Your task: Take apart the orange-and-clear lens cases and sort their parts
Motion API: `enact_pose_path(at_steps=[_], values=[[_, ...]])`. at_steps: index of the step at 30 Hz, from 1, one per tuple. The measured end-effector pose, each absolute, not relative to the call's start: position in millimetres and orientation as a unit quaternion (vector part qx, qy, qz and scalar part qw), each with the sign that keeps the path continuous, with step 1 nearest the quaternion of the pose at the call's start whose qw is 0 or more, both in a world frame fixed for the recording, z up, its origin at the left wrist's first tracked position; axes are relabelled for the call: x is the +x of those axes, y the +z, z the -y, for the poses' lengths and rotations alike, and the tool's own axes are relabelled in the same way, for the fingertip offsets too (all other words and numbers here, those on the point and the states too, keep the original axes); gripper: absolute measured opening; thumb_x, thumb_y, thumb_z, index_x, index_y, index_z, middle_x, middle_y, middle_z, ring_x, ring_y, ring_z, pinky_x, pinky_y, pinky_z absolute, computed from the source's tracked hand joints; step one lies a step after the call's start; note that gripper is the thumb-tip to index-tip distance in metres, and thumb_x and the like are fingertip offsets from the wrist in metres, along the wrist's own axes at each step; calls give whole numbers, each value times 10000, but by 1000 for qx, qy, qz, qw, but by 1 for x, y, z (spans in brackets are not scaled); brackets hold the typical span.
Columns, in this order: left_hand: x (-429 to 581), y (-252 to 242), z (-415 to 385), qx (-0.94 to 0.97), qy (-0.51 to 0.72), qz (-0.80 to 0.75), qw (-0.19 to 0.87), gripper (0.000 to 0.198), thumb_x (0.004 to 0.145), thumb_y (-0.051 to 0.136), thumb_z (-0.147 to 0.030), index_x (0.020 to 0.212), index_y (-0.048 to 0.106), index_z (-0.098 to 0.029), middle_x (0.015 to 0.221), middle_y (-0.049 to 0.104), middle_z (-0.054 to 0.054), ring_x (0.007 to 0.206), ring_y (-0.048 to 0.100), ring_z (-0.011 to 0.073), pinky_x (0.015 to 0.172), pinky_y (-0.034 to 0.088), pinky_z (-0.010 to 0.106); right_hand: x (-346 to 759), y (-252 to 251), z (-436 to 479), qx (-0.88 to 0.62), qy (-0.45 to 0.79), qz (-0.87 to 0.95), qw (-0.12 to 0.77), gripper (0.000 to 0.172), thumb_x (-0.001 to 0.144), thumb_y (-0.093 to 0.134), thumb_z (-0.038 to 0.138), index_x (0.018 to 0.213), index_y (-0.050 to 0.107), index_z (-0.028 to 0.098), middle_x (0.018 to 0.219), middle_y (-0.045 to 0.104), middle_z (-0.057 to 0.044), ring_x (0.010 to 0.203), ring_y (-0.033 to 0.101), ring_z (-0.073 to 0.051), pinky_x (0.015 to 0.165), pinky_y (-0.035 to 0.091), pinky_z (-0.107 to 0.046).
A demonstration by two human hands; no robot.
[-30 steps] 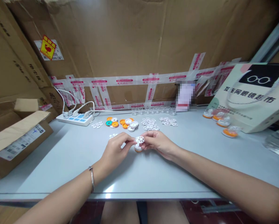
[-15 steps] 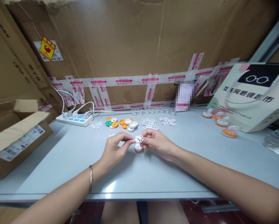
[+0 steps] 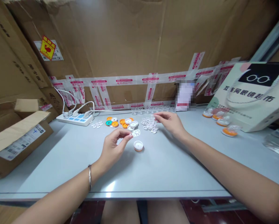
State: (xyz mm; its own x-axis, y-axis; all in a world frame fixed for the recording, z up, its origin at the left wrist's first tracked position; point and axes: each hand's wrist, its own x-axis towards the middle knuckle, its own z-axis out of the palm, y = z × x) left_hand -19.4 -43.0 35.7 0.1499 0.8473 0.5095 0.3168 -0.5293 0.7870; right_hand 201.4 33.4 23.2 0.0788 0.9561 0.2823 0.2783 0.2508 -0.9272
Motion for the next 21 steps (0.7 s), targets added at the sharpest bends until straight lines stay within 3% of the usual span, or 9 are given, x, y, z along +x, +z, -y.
enact_pose_path(at_steps=[3, 9, 13, 19, 21], values=[[-20, 35, 43, 709, 498, -416, 275, 102, 786, 567, -252, 762, 584, -154, 766, 622, 27, 727, 577, 131, 694, 470, 243, 210, 13, -49, -549, 254, 631, 486, 250, 688, 590, 331, 796, 675, 123, 760, 666, -70, 693, 582, -161, 690, 436, -293], [-19, 34, 39, 668, 498, -436, 340, 130, 767, 583, -281, 768, 586, -150, 771, 618, 25, 709, 574, 124, 667, 469, 234, 204, 1, -54, -565, 231, 658, 441, 186, 642, 632, 337, 674, 684, 161, 667, 655, -37, 625, 548, -158, 619, 403, -284], [-17, 37, 39, 636, 500, -435, 396, 140, 752, 583, -284, 748, 580, -144, 710, 597, 9, 644, 556, 105, 631, 469, 222, 198, 10, -46, -554, 214, 667, 449, 268, 657, 637, 388, 772, 681, 150, 699, 629, -41, 638, 521, -152, 621, 404, -284], [-19, 34, 36, 589, 479, -411, 505, 158, 769, 589, -292, 751, 595, -136, 679, 583, 2, 623, 533, 82, 623, 454, 196, 166, 41, 7, -333, 298, 772, 453, 279, 747, 596, 292, 1017, 623, 225, 951, 635, -37, 818, 576, -146, 767, 449, -297], [-19, 31, 35, 574, 467, -390, 547, 167, 775, 590, -305, 774, 603, -139, 696, 583, 4, 633, 538, 81, 630, 454, 198, 157, 45, 22, -288, 318, 777, 461, 242, 772, 568, 249, 1005, 632, 237, 978, 630, -36, 853, 583, -143, 797, 452, -304]])
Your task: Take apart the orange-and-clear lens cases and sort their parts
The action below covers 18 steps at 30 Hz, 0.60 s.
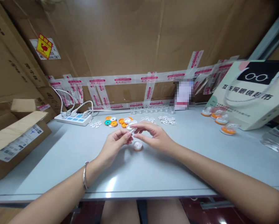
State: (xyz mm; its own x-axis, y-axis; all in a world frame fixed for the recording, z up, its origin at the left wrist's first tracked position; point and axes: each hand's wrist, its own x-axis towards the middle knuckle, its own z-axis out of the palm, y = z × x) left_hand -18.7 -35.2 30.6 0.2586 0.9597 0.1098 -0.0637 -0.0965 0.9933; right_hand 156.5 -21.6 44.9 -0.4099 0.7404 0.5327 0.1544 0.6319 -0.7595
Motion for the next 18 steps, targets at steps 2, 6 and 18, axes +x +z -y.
enact_pose_path(at_steps=[2, 6, 18], values=[[-18, 29, 36, 575, 446, -376, 574, 174, 780, 587, -314, 787, 606, -141, 699, 588, 5, 642, 546, 83, 645, 453, 201, 152, 46, 29, -276, 328, 769, 474, 170, 787, 550, 228, 913, 664, 229, 904, 645, -30, 843, 590, -143, 797, 457, -307], [-14, 32, 39, 601, 422, -401, 547, 187, 763, 596, -317, 823, 601, -140, 678, 590, -2, 617, 539, 84, 632, 441, 203, 161, 47, 20, -335, 365, 705, 508, 117, 750, 595, 266, 828, 661, 209, 798, 657, -18, 737, 602, -135, 706, 487, -292], [-19, 31, 40, 702, 367, -474, 384, 214, 781, 553, -313, 930, 571, -161, 868, 587, 35, 804, 551, 146, 736, 424, 273, 282, 28, -64, -628, 229, 603, 434, 104, 675, 614, 248, 680, 643, 148, 541, 583, -8, 504, 528, -127, 546, 424, -271]])
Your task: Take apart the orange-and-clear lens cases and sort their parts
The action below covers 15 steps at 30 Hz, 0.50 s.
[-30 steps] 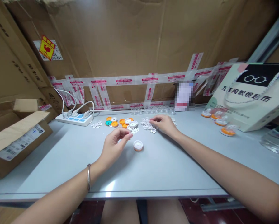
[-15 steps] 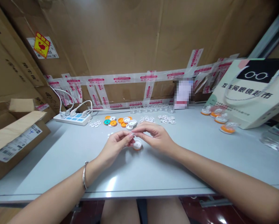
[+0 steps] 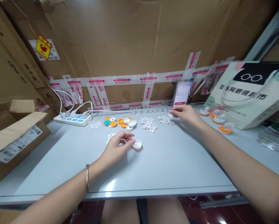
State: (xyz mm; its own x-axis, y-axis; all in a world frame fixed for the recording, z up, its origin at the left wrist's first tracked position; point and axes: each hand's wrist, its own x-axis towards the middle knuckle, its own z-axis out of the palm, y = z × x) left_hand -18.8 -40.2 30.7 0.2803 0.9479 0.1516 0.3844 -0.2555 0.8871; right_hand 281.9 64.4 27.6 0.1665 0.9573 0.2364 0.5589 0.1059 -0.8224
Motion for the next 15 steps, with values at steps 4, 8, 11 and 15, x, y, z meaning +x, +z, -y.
enact_pose_path(at_steps=[4, 8, 11, 15], values=[[-21, 28, 40, 744, 338, -478, 323, 275, 733, 613, -322, 963, 557, -183, 966, 577, 49, 879, 537, 174, 739, 421, 293, 289, 10, -76, -657, 211, 620, 374, 113, 678, 601, 228, 650, 654, 132, 532, 586, -20, 508, 516, -136, 534, 376, -268], [-22, 23, 39, 790, 281, -470, 274, 345, 678, 667, -312, 979, 547, -193, 1000, 559, 51, 911, 514, 189, 768, 406, 311, 293, 5, -81, -670, 196, 623, 353, 95, 645, 629, 226, 623, 653, 137, 575, 597, -29, 554, 510, -146, 553, 353, -271], [-22, 21, 38, 803, 253, -472, 263, 341, 673, 668, -291, 976, 546, -192, 964, 547, 42, 897, 503, 188, 778, 399, 315, 288, 14, -74, -681, 157, 617, 361, 174, 666, 623, 309, 708, 655, 143, 565, 545, -15, 550, 467, -141, 531, 320, -268], [-21, 19, 38, 809, 244, -468, 258, 312, 680, 664, -314, 946, 553, -197, 945, 533, 31, 891, 489, 187, 779, 393, 308, 249, 33, -41, -603, 177, 672, 392, 323, 723, 553, 473, 811, 612, 169, 573, 455, 19, 525, 404, -115, 492, 301, -244]])
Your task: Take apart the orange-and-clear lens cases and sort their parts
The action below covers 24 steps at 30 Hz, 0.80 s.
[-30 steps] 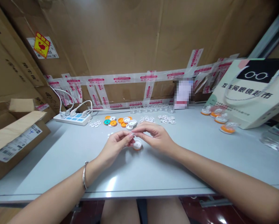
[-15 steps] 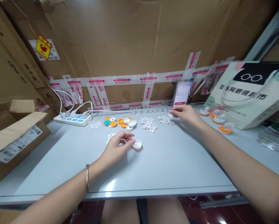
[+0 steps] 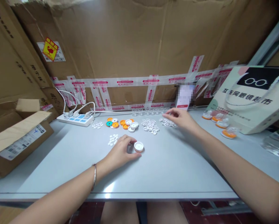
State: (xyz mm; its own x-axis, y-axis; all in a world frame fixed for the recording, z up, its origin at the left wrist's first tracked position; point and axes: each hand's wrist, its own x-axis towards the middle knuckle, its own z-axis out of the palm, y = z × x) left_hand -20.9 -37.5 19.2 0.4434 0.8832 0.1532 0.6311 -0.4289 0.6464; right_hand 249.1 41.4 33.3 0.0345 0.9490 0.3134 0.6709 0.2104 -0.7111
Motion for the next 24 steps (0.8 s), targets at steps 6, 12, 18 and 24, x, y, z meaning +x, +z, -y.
enact_pose_path(at_steps=[6, 12, 18, 24], values=[[-20, 14, 35, 812, 256, -465, 244, 285, 693, 648, -379, 885, 553, -190, 890, 516, 21, 857, 484, 178, 752, 393, 289, 174, 32, 12, -419, 272, 834, 232, 324, 625, 697, 382, 846, 589, 172, 767, 519, -9, 694, 476, -132, 622, 374, -243], [-19, 13, 33, 819, 249, -451, 252, 267, 708, 629, -399, 842, 564, -179, 861, 514, 28, 802, 492, 167, 700, 400, 268, 166, 22, 15, -375, 297, 848, 227, 254, 655, 688, 359, 784, 593, 162, 724, 518, 0, 666, 468, -120, 598, 371, -224], [-19, 15, 34, 826, 250, -442, 246, 181, 695, 625, -303, 817, 576, -179, 812, 508, 16, 758, 487, 153, 674, 394, 257, 172, 29, 14, -356, 279, 854, 258, 217, 670, 673, 349, 761, 607, 163, 702, 529, -3, 654, 472, -116, 602, 376, -232], [-19, 12, 34, 819, 260, -441, 258, 207, 695, 612, -287, 874, 582, -189, 866, 509, 22, 813, 498, 159, 750, 412, 276, 174, 29, 8, -414, 378, 777, 288, 259, 702, 616, 363, 851, 643, 153, 782, 601, -34, 670, 513, -121, 629, 427, -257]])
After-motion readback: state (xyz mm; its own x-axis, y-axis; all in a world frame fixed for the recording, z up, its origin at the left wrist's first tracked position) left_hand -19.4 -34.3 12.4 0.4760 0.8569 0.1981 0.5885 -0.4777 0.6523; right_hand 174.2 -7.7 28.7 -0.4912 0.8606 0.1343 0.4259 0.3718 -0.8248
